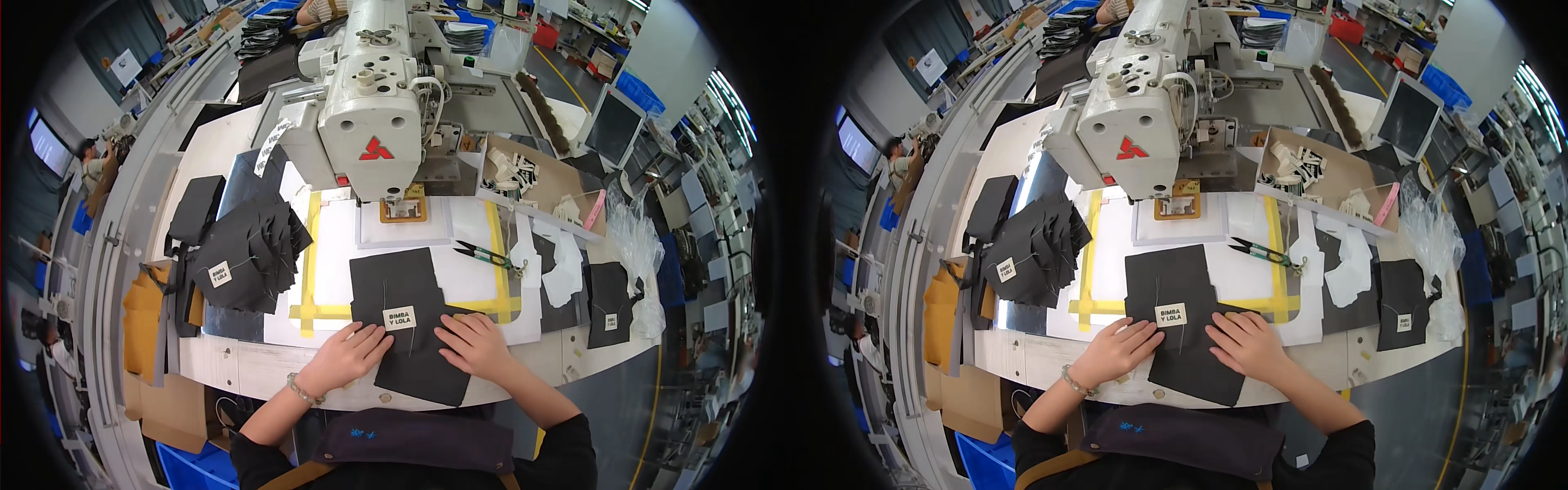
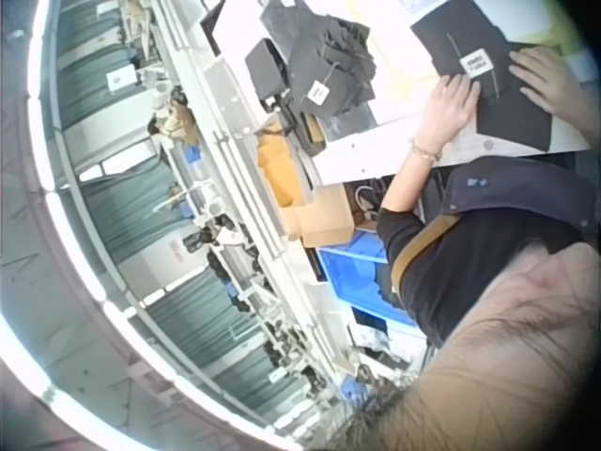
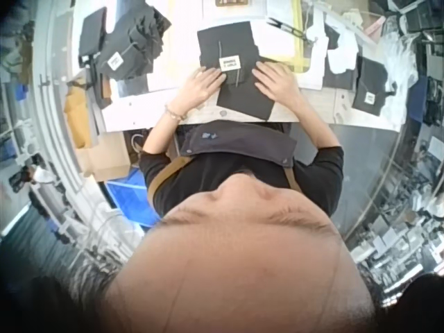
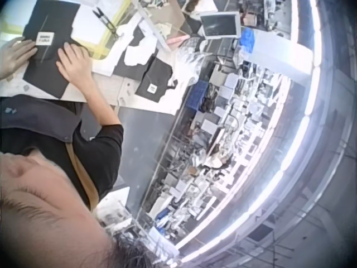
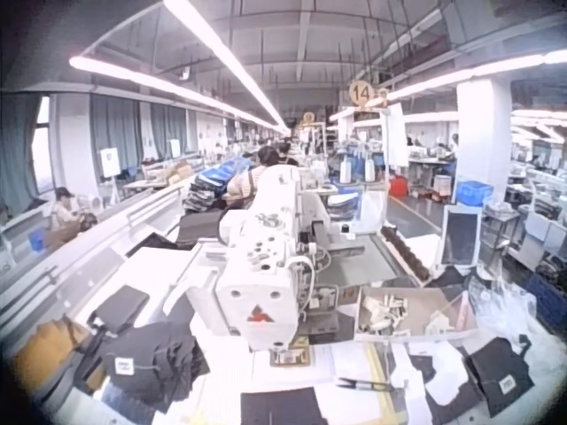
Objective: The person sews rectangular labels onto black fabric pieces using an industrial sewing machine. They repeatedly pick up a fabric piece, place a label on it, align it under the needle, and sew it in place before moving the finished item aside.
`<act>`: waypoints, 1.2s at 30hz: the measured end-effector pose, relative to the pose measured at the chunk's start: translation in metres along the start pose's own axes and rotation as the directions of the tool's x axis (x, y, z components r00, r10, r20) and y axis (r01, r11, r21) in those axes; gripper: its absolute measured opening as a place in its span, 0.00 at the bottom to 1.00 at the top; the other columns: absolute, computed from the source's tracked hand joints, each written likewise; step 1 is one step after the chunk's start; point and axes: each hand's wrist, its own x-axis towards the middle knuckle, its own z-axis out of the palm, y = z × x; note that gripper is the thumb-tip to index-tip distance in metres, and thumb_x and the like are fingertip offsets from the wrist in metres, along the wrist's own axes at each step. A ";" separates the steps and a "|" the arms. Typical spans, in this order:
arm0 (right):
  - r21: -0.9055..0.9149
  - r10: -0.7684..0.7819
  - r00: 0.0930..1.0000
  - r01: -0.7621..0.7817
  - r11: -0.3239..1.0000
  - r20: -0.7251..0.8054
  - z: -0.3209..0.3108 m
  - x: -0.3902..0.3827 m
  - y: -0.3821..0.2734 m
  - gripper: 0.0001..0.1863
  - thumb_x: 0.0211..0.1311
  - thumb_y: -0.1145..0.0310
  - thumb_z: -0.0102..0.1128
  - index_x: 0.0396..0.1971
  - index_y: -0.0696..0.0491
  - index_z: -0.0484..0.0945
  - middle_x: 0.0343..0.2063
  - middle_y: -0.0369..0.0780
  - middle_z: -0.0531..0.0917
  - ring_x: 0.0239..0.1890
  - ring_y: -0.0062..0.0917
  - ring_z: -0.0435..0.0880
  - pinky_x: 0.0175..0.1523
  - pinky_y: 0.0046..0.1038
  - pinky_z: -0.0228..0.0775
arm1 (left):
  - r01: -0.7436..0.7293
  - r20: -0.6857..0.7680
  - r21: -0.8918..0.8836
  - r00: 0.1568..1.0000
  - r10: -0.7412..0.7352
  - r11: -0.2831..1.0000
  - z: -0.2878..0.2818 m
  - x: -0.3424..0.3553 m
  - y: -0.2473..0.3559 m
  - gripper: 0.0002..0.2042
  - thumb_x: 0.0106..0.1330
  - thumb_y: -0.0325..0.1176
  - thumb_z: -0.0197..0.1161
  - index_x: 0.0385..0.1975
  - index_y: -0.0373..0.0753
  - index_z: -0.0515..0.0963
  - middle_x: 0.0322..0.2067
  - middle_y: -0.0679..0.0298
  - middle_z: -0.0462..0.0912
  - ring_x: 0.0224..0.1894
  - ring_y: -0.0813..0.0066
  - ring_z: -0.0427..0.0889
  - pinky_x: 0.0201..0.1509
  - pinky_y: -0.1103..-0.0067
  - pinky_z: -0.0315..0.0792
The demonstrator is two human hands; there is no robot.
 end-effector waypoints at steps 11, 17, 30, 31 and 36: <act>0.118 0.109 0.992 -0.101 0.988 -0.061 -0.015 0.031 -0.011 0.24 0.49 0.55 0.72 0.47 0.50 0.81 0.49 0.38 0.81 0.33 0.28 0.79 0.40 0.27 0.68 | 0.218 -0.210 -0.084 0.950 -0.231 0.972 -0.003 -0.004 0.002 0.10 0.53 0.26 0.67 0.37 0.39 0.83 0.39 0.65 0.86 0.34 0.78 0.83 0.30 0.78 0.67; 0.328 0.250 0.964 -0.265 0.907 0.089 -0.002 0.043 -0.001 0.13 0.51 0.69 0.70 0.39 0.51 0.82 0.49 0.36 0.81 0.34 0.30 0.83 0.39 0.28 0.75 | 0.382 -0.302 -0.432 0.792 -0.531 0.817 -0.005 -0.003 -0.010 0.09 0.52 0.21 0.66 0.33 0.38 0.82 0.36 0.64 0.87 0.26 0.71 0.84 0.28 0.79 0.76; 0.468 0.234 0.972 -0.212 0.858 0.011 0.010 0.043 -0.002 0.11 0.54 0.75 0.67 0.38 0.53 0.83 0.49 0.40 0.82 0.45 0.33 0.84 0.49 0.29 0.78 | 0.658 -0.666 -0.082 0.523 -0.532 0.749 -0.093 -0.085 -0.128 0.08 0.58 0.14 0.61 0.35 0.32 0.81 0.41 0.56 0.87 0.35 0.63 0.87 0.36 0.77 0.80; 0.461 0.234 0.972 -0.208 0.863 0.000 0.009 0.042 -0.002 0.11 0.54 0.75 0.67 0.38 0.53 0.83 0.48 0.40 0.82 0.45 0.33 0.84 0.49 0.29 0.78 | 0.744 -0.586 -0.173 0.449 -0.674 0.646 -0.092 -0.099 -0.131 0.09 0.59 0.16 0.61 0.36 0.35 0.82 0.45 0.59 0.86 0.37 0.63 0.87 0.38 0.76 0.79; 0.340 0.177 0.982 -0.147 0.929 -0.059 0.002 0.037 0.003 0.11 0.52 0.75 0.68 0.37 0.51 0.83 0.41 0.36 0.85 0.40 0.28 0.84 0.48 0.31 0.73 | 0.873 -0.527 0.141 0.465 -0.712 0.467 -0.070 -0.144 -0.131 0.11 0.59 0.16 0.58 0.35 0.38 0.82 0.48 0.64 0.85 0.39 0.64 0.86 0.40 0.76 0.78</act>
